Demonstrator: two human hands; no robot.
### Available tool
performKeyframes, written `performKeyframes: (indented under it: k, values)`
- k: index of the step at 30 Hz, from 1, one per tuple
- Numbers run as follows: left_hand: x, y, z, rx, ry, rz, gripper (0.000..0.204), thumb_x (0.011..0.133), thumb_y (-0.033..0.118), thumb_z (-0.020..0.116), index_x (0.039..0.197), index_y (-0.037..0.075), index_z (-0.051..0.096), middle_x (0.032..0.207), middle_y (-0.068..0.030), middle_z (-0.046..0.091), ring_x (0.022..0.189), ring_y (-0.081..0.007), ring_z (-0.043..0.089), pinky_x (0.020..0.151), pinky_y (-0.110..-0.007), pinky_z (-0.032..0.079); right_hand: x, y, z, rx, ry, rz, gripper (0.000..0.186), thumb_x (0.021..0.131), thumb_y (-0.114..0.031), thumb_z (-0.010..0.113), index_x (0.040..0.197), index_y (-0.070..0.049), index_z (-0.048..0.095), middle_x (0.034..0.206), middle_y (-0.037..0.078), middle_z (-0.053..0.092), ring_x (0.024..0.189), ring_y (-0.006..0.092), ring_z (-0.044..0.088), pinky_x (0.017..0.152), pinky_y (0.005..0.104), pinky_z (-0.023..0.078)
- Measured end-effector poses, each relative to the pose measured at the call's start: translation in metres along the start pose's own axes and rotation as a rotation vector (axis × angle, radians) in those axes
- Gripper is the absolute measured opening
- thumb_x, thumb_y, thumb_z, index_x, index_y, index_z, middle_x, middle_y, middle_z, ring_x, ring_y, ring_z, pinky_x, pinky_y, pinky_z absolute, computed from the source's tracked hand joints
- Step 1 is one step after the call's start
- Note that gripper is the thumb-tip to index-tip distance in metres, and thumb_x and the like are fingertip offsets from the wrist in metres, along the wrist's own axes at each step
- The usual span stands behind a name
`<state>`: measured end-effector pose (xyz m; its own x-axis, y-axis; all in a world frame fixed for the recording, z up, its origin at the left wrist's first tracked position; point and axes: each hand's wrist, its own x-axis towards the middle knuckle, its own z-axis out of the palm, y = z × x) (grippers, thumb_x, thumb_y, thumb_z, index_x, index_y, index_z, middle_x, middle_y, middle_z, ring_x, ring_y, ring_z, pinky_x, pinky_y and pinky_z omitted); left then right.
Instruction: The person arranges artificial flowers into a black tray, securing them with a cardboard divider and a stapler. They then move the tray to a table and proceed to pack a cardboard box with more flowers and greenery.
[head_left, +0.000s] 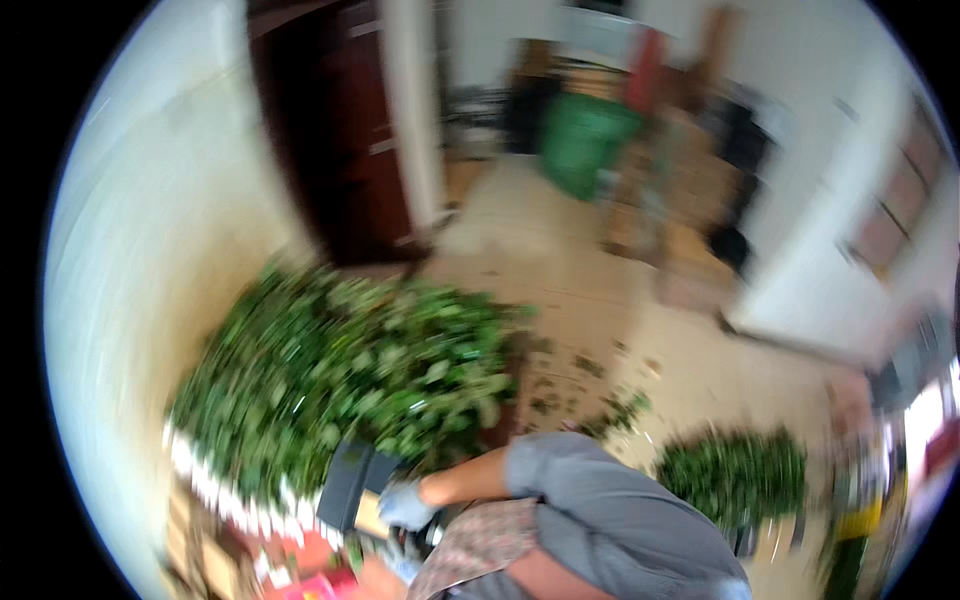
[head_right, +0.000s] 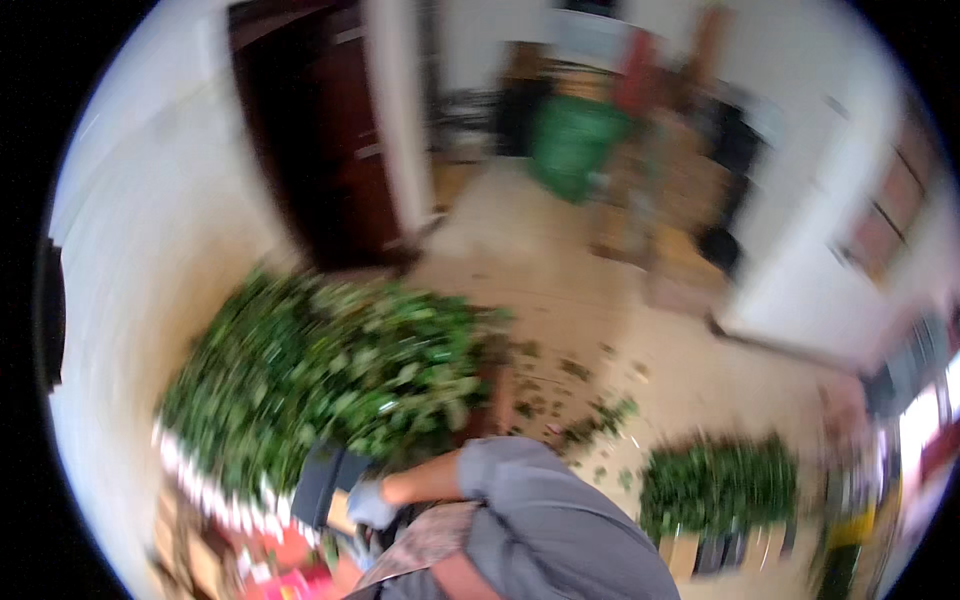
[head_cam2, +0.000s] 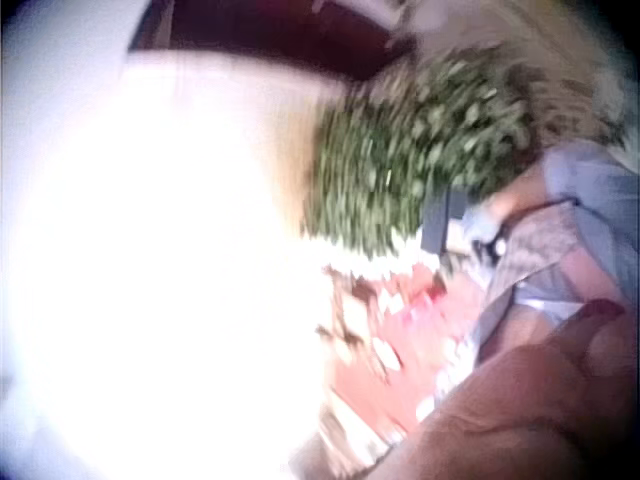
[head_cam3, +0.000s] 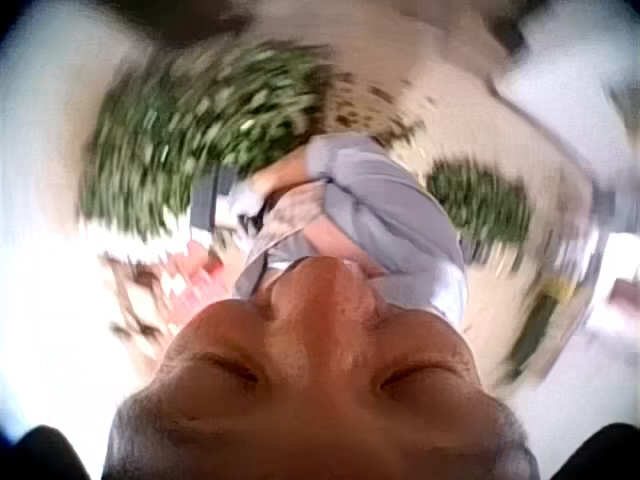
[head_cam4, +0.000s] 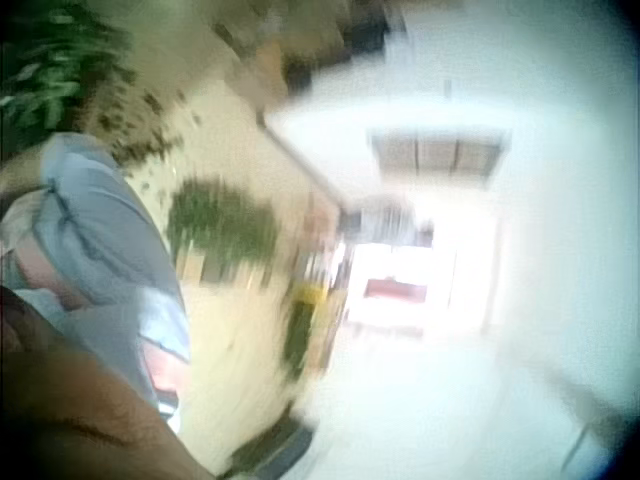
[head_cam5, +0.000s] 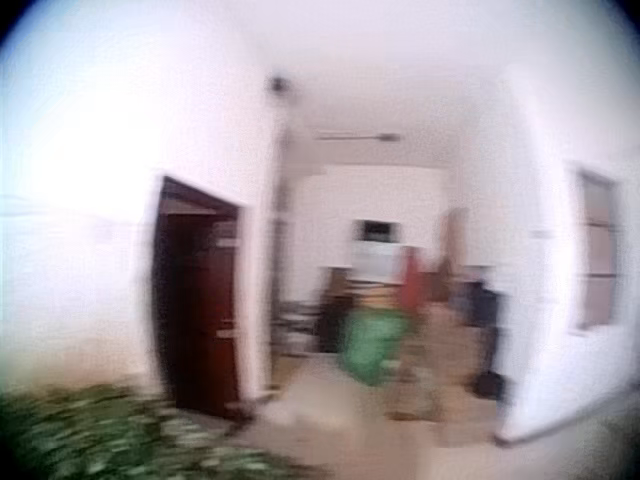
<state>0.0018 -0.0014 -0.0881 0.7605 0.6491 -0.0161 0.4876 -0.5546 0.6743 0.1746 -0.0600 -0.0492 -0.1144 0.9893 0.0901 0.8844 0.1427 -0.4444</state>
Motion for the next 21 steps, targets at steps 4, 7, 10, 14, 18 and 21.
performKeyframes:
  k: [4,7,10,14,18,21]
  values:
    - [-0.02,0.049,-0.011,0.19,0.2,0.59,0.03,0.077,0.022,0.075,0.104,0.008,0.074,0.123,-0.01,0.066,0.098,-0.0333,0.06,0.083,-0.047,0.048,-0.039,-0.007,-0.04,-0.002,-0.082,0.178,0.018,0.076,-0.014,0.068,0.091,-0.006,0.074,0.096,0.018,0.07,0.096,0.0373,0.068,0.083,0.0488,0.053]
    - [-0.023,0.042,-0.013,0.237,0.134,0.552,0.023,0.082,0.019,0.069,0.103,0.011,0.074,0.123,-0.0056,0.065,0.103,-0.0282,0.058,0.083,-0.044,0.046,-0.024,-0.04,-0.087,-0.263,-0.32,0.128,0.019,0.087,-0.019,0.061,0.102,-0.011,0.071,0.107,0.011,0.068,0.102,0.0291,0.066,0.083,0.045,0.05]
    - [-0.028,0.049,-0.015,0.272,0.042,0.448,0.025,0.085,0.019,0.066,0.107,0.01,0.074,0.126,-0.0059,0.064,0.104,-0.0266,0.057,0.084,-0.043,0.046,0.014,-0.078,-0.137,-0.483,-0.146,-0.173,0.024,0.087,-0.025,0.061,0.106,-0.012,0.068,0.104,0.009,0.067,0.104,0.0221,0.063,0.078,0.0402,0.047]
    - [-0.032,0.046,-0.014,0.276,0.084,0.404,0.027,0.087,0.019,0.064,0.11,0.009,0.074,0.129,-0.0061,0.063,0.104,-0.0265,0.057,0.084,-0.042,0.047,0.05,-0.182,-0.257,-0.194,0.339,-0.729,0.041,0.086,-0.028,0.064,0.117,-0.002,0.064,0.107,0.012,0.065,0.099,0.0239,0.065,0.087,0.0404,0.054]
    - [-0.029,0.048,-0.003,0.266,0.103,0.417,0.029,0.088,0.02,0.063,0.113,0.008,0.073,0.131,-0.0063,0.062,0.103,-0.0264,0.057,0.084,-0.04,0.047,0.047,-0.209,-0.281,0.128,0.719,-0.845,0.024,0.081,-0.028,0.068,0.089,-0.005,0.069,0.083,0.006,0.064,0.081,0.0187,0.065,0.075,0.0331,0.053]
    - [-0.035,0.053,-0.01,0.232,0.108,0.345,0.033,0.084,0.019,0.065,0.114,0.007,0.072,0.134,-0.0059,0.062,0.101,-0.0259,0.057,0.082,-0.04,0.047,0.073,-0.204,-0.253,0.217,1.153,-0.853,0.02,0.083,-0.03,0.074,0.082,-0.012,0.065,0.078,0.0,0.058,0.067,0.0133,0.059,0.057,0.0244,0.045]
